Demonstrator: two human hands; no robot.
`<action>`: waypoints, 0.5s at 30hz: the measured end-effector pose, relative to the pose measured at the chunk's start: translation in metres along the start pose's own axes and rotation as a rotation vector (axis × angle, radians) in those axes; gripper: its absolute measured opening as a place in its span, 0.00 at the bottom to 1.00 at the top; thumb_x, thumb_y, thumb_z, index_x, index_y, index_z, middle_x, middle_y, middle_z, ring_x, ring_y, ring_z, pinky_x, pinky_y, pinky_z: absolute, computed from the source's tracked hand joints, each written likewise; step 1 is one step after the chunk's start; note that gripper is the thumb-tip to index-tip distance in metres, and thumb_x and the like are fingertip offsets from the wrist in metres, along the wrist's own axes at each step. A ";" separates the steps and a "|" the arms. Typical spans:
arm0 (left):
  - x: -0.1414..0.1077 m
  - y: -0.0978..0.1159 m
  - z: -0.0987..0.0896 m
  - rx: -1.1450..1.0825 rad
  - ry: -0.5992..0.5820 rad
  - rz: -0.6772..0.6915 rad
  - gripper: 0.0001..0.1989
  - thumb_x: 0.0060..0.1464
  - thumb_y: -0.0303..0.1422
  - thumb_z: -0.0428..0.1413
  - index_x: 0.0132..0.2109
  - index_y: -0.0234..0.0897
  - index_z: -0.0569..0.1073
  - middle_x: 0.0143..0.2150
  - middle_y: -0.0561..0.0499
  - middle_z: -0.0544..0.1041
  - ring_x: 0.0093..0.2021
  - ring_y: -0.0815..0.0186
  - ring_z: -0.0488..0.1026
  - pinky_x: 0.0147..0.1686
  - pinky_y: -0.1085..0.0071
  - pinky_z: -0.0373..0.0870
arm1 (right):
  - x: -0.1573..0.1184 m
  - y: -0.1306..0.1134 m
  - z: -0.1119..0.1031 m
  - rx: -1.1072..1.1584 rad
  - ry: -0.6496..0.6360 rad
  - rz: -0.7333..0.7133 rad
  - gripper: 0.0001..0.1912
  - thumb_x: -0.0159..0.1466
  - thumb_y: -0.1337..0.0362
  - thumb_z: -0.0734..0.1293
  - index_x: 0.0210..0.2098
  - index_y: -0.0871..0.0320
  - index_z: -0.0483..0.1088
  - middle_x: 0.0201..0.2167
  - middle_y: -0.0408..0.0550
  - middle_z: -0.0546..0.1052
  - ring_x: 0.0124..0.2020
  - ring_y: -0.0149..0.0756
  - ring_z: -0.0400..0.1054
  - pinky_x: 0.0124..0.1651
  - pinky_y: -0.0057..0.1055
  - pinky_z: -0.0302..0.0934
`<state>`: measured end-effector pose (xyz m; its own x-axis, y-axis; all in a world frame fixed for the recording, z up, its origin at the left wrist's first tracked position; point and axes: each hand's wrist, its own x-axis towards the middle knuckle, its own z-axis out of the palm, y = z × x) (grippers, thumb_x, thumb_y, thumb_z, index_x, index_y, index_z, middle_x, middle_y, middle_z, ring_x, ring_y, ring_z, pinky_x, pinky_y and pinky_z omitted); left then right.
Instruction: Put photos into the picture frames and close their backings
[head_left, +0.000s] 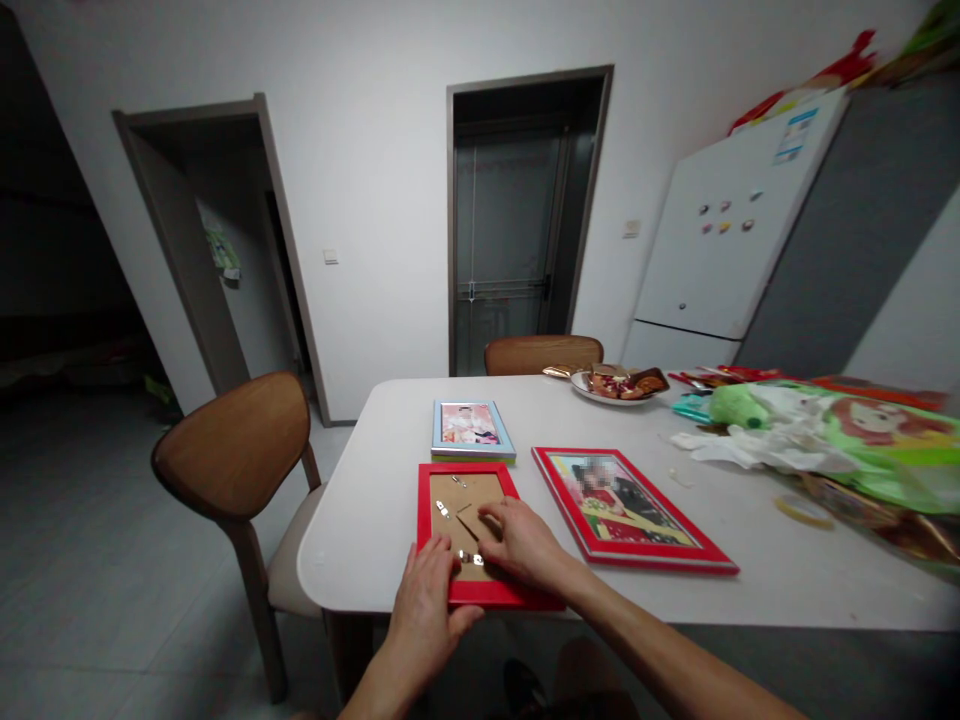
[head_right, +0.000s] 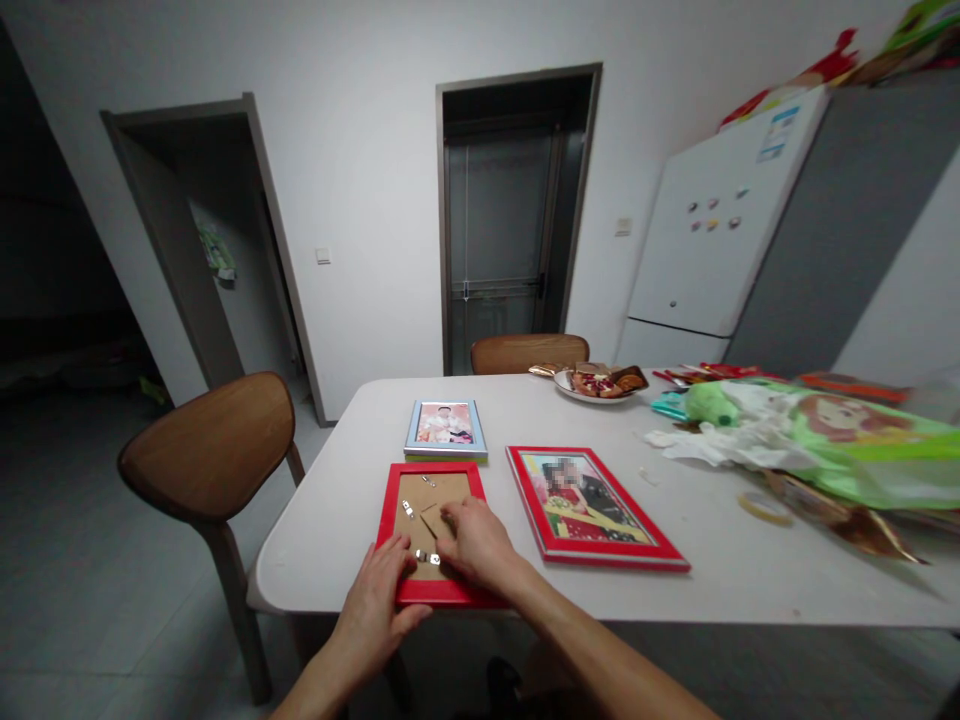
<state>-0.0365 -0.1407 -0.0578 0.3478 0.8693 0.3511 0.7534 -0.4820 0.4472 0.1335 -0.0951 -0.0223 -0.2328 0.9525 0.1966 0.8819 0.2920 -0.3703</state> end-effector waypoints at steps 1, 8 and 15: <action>0.000 -0.001 0.001 -0.016 0.010 -0.004 0.25 0.38 0.29 0.59 0.46 0.33 0.64 0.54 0.37 0.62 0.55 0.54 0.57 0.52 0.50 0.54 | 0.002 0.000 0.000 0.012 0.008 0.010 0.17 0.50 0.62 0.62 0.39 0.58 0.69 0.35 0.51 0.71 0.36 0.35 0.63 0.36 0.25 0.53; 0.013 0.004 -0.012 -0.365 0.113 -0.191 0.25 0.45 0.30 0.52 0.52 0.33 0.58 0.55 0.39 0.61 0.54 0.60 0.60 0.51 0.61 0.59 | 0.011 -0.008 -0.020 -0.016 0.048 0.001 0.11 0.48 0.63 0.63 0.30 0.59 0.71 0.32 0.50 0.72 0.32 0.35 0.64 0.33 0.26 0.54; 0.035 -0.011 -0.043 -0.904 0.276 -0.403 0.20 0.43 0.31 0.53 0.46 0.32 0.62 0.45 0.44 0.70 0.42 0.62 0.70 0.40 0.67 0.68 | 0.004 -0.033 -0.037 0.187 0.126 -0.113 0.18 0.53 0.58 0.60 0.41 0.59 0.68 0.38 0.51 0.71 0.40 0.37 0.63 0.40 0.27 0.55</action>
<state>-0.0567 -0.1097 -0.0153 -0.0645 0.9844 0.1635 0.0440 -0.1609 0.9860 0.1188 -0.1045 0.0241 -0.2626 0.8979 0.3534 0.7591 0.4183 -0.4988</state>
